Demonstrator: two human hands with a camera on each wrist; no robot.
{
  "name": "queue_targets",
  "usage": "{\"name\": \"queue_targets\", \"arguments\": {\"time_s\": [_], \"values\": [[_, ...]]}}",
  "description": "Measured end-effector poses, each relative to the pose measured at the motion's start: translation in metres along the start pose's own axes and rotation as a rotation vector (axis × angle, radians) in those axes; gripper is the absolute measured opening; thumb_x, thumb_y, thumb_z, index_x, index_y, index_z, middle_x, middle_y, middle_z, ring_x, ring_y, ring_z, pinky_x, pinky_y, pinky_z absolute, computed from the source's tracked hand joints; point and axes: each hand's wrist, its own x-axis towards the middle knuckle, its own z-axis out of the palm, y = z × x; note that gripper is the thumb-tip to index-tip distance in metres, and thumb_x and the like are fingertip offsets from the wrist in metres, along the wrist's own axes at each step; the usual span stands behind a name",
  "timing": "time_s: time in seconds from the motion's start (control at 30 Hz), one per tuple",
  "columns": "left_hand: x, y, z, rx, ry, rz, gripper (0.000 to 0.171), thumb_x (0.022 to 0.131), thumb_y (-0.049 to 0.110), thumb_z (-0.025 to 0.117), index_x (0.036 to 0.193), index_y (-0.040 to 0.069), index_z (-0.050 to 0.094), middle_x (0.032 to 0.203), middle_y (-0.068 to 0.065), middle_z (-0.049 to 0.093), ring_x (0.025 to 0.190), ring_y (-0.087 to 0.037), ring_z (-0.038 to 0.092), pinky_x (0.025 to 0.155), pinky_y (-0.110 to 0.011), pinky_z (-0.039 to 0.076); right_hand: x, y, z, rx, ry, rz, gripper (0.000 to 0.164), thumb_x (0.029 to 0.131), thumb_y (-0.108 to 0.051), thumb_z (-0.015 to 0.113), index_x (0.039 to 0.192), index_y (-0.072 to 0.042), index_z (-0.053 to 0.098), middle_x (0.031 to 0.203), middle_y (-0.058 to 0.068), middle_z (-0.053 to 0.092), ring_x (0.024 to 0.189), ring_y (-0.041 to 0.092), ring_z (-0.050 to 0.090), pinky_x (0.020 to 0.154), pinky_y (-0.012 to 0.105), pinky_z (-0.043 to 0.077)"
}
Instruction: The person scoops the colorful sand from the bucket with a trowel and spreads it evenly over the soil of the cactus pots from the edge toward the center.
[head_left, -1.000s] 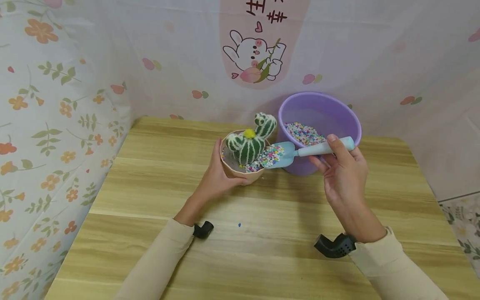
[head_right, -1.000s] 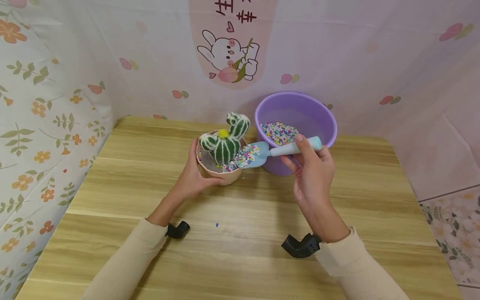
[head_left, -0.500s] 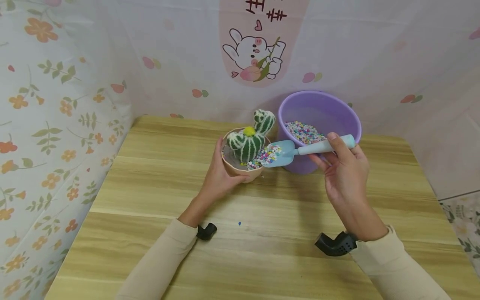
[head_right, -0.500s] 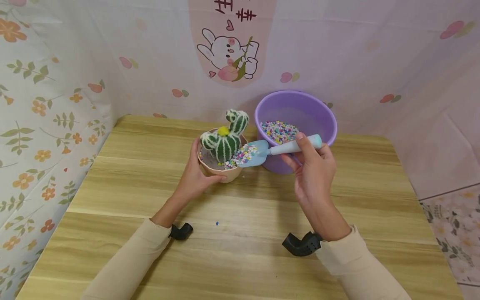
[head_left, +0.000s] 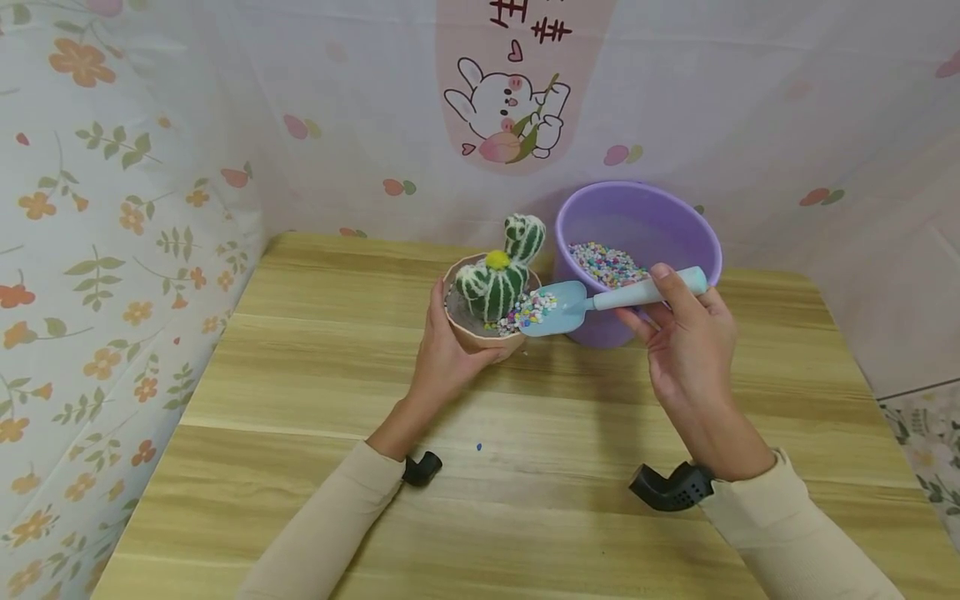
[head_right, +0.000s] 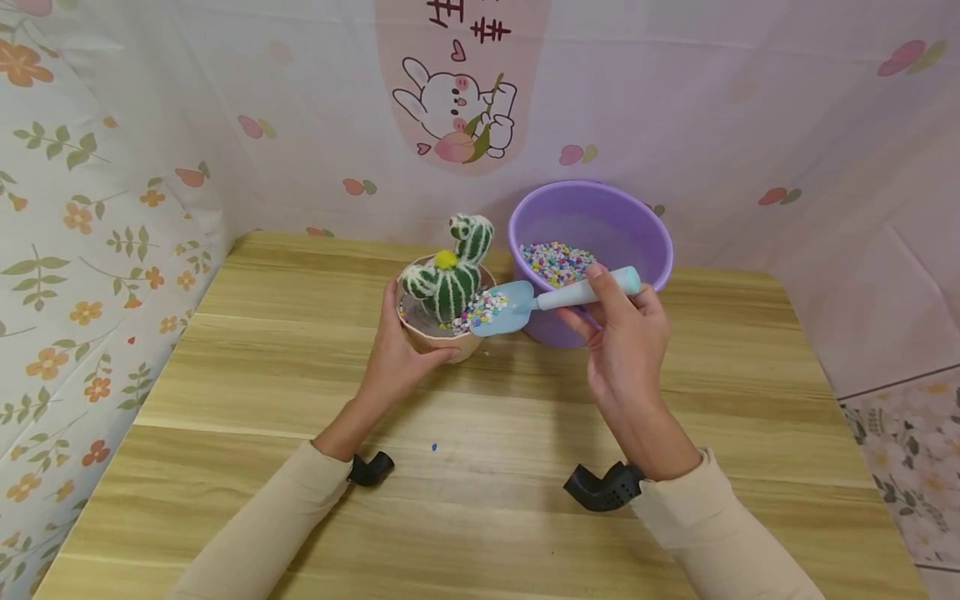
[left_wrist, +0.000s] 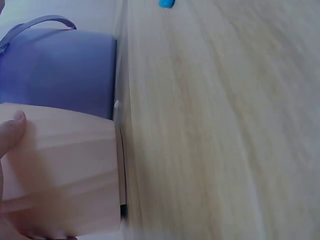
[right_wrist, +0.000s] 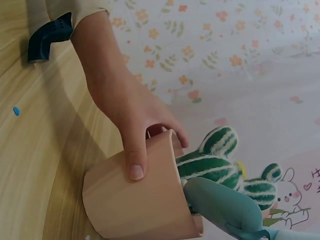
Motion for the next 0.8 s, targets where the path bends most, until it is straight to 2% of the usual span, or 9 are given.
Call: {"name": "queue_targets", "arguments": {"time_s": [0.23, 0.43, 0.6, 0.8], "values": [[0.000, 0.001, 0.000, 0.014, -0.002, -0.014, 0.131, 0.064, 0.042, 0.091, 0.157, 0.022, 0.000, 0.159, -0.010, 0.019, 0.143, -0.030, 0.027, 0.109, -0.054, 0.033, 0.000, -0.001, 0.003, 0.006, 0.003, 0.008, 0.019, 0.083, 0.001, 0.074, 0.092, 0.005, 0.058, 0.079, 0.014, 0.067, 0.069, 0.028, 0.072, 0.061, 0.041, 0.057], [0.006, -0.004, -0.009, -0.067, -0.089, -0.032, 0.135, 0.062, 0.038, 0.092, 0.156, 0.029, -0.005, 0.161, -0.006, 0.014, 0.145, -0.026, 0.022, 0.113, -0.051, 0.028, 0.000, 0.000, 0.005, 0.002, -0.005, 0.009, 0.019, 0.083, 0.001, 0.074, 0.089, 0.004, 0.057, 0.077, 0.013, 0.067, 0.069, 0.028, 0.072, 0.061, 0.042, 0.057], [0.014, -0.009, -0.015, -0.119, -0.152, 0.009, 0.136, 0.063, 0.036, 0.092, 0.156, 0.028, -0.006, 0.162, -0.005, 0.009, 0.147, -0.024, 0.017, 0.116, -0.049, 0.022, 0.000, 0.001, 0.006, -0.014, -0.009, 0.006, 0.018, 0.082, 0.001, 0.075, 0.087, 0.004, 0.057, 0.076, 0.013, 0.066, 0.067, 0.027, 0.072, 0.060, 0.041, 0.057], [0.014, -0.008, -0.013, -0.111, -0.136, 0.022, 0.133, 0.063, 0.038, 0.092, 0.157, 0.026, -0.002, 0.162, -0.004, 0.013, 0.146, -0.025, 0.021, 0.114, -0.050, 0.026, 0.001, 0.001, 0.008, -0.020, -0.015, 0.008, 0.018, 0.082, 0.001, 0.075, 0.083, 0.003, 0.057, 0.075, 0.012, 0.066, 0.067, 0.027, 0.072, 0.058, 0.041, 0.057]]}}
